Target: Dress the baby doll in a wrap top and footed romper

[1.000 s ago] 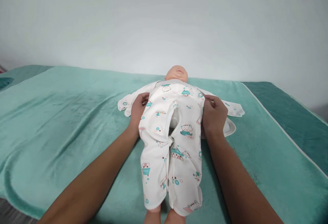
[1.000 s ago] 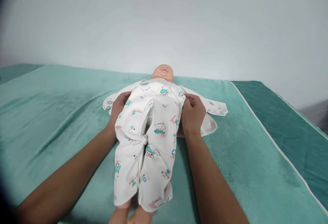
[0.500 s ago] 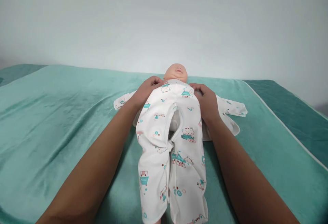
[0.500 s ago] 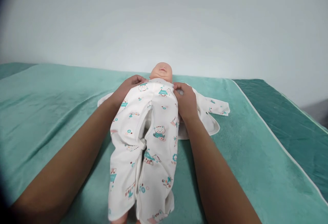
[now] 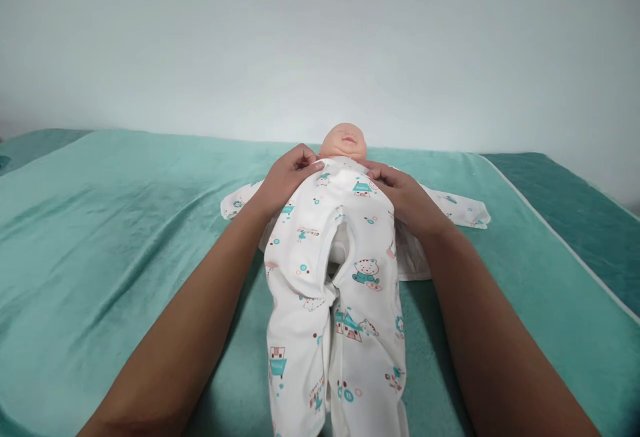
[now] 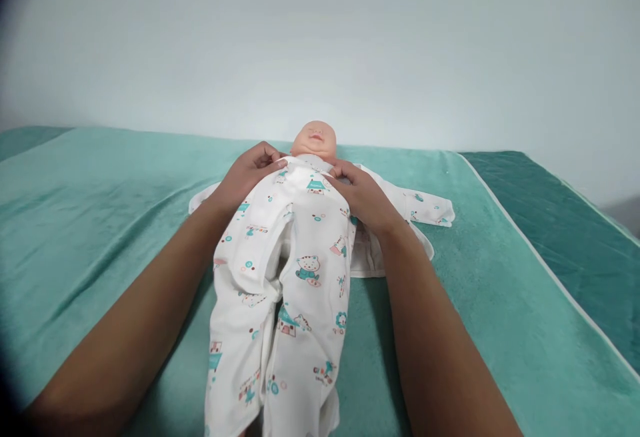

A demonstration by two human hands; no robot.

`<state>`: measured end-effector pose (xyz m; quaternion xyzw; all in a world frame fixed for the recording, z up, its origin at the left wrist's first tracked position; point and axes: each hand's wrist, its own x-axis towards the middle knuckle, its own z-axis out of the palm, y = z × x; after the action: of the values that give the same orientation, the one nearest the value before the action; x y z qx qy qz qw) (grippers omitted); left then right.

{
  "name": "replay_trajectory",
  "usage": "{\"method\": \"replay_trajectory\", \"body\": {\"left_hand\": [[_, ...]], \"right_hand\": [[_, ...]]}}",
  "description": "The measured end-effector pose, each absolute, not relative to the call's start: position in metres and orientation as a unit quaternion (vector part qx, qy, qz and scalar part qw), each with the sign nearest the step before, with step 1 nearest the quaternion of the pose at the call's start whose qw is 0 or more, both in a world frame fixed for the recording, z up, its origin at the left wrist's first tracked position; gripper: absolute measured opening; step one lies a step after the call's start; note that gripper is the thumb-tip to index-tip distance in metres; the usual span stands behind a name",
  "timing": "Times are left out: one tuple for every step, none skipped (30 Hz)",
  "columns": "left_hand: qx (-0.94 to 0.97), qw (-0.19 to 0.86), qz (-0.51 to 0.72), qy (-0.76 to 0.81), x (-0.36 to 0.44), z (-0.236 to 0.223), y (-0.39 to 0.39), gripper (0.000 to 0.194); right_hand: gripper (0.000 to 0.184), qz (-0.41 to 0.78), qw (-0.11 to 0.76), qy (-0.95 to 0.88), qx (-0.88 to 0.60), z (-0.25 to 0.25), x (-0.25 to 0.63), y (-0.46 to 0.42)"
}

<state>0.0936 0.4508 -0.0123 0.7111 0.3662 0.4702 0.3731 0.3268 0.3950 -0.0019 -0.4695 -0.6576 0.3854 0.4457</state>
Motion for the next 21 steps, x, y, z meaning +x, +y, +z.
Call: {"method": "replay_trajectory", "body": {"left_hand": [[0.709, 0.377, 0.470, 0.367, 0.094, -0.014, 0.453, 0.020], [0.704, 0.385, 0.471, 0.367, 0.094, -0.016, 0.455, 0.020], [0.699, 0.393, 0.471, 0.368, 0.093, -0.017, 0.456, 0.020], [0.696, 0.392, 0.473, 0.372, 0.093, -0.018, 0.457, 0.020], [0.694, 0.390, 0.474, 0.376, 0.093, -0.018, 0.458, 0.019], [0.692, 0.386, 0.476, 0.383, 0.093, -0.019, 0.460, 0.019], [0.689, 0.379, 0.478, 0.391, 0.094, -0.020, 0.461, 0.019], [0.686, 0.370, 0.483, 0.400, 0.095, -0.021, 0.463, 0.019], [0.682, 0.357, 0.488, 0.411, 0.095, -0.022, 0.465, 0.019], [0.678, 0.344, 0.493, 0.422, 0.096, -0.023, 0.467, 0.019], [0.675, 0.333, 0.497, 0.432, 0.097, -0.024, 0.469, 0.019], [0.671, 0.328, 0.501, 0.437, 0.098, -0.025, 0.471, 0.018], [0.669, 0.329, 0.504, 0.436, 0.098, -0.025, 0.472, 0.016], [0.668, 0.338, 0.505, 0.429, 0.098, -0.026, 0.473, 0.012], [0.671, 0.350, 0.504, 0.416, 0.098, -0.026, 0.473, 0.007], [0.676, 0.363, 0.501, 0.401, 0.098, -0.026, 0.471, 0.004], [0.682, 0.373, 0.494, 0.389, 0.097, -0.026, 0.469, 0.008], [0.688, 0.380, 0.486, 0.381, 0.096, -0.026, 0.466, 0.013], [0.693, 0.386, 0.477, 0.377, 0.094, -0.027, 0.462, 0.019], [0.698, 0.390, 0.470, 0.375, 0.092, -0.027, 0.457, 0.023], [0.702, 0.390, 0.466, 0.373, 0.090, -0.027, 0.452, 0.027]], "right_hand": [[0.026, 0.374, 0.444, -0.665, -0.469, -0.002, 0.327, 0.396], [0.024, 0.356, 0.448, -0.667, -0.478, -0.002, 0.328, 0.398], [0.022, 0.331, 0.454, -0.664, -0.494, -0.002, 0.327, 0.401], [0.021, 0.302, 0.461, -0.658, -0.514, -0.003, 0.327, 0.404], [0.021, 0.272, 0.468, -0.651, -0.532, -0.005, 0.326, 0.408], [0.021, 0.246, 0.475, -0.643, -0.548, -0.006, 0.324, 0.412], [0.022, 0.227, 0.480, -0.637, -0.559, -0.007, 0.323, 0.416], [0.022, 0.213, 0.482, -0.632, -0.568, -0.009, 0.322, 0.420], [0.023, 0.203, 0.482, -0.628, -0.576, -0.010, 0.321, 0.424], [0.023, 0.193, 0.482, -0.624, -0.584, -0.012, 0.320, 0.427], [0.023, 0.185, 0.480, -0.620, -0.592, -0.013, 0.320, 0.430], [0.023, 0.178, 0.479, -0.618, -0.597, -0.014, 0.319, 0.432], [0.023, 0.173, 0.480, -0.616, -0.600, -0.016, 0.319, 0.434], [0.022, 0.172, 0.485, -0.614, -0.599, -0.017, 0.319, 0.435], [0.019, 0.177, 0.494, -0.612, -0.591, -0.018, 0.319, 0.436], [0.013, 0.187, 0.506, -0.614, -0.576, -0.019, 0.318, 0.436], [0.006, 0.200, 0.518, -0.620, -0.555, -0.020, 0.318, 0.435], [0.005, 0.215, 0.525, -0.630, -0.530, -0.021, 0.318, 0.434], [0.013, 0.228, 0.527, -0.643, -0.506, -0.021, 0.318, 0.432], [0.021, 0.239, 0.524, -0.657, -0.487, -0.021, 0.318, 0.429], [0.027, 0.248, 0.517, -0.669, -0.473, -0.021, 0.318, 0.426]]}}
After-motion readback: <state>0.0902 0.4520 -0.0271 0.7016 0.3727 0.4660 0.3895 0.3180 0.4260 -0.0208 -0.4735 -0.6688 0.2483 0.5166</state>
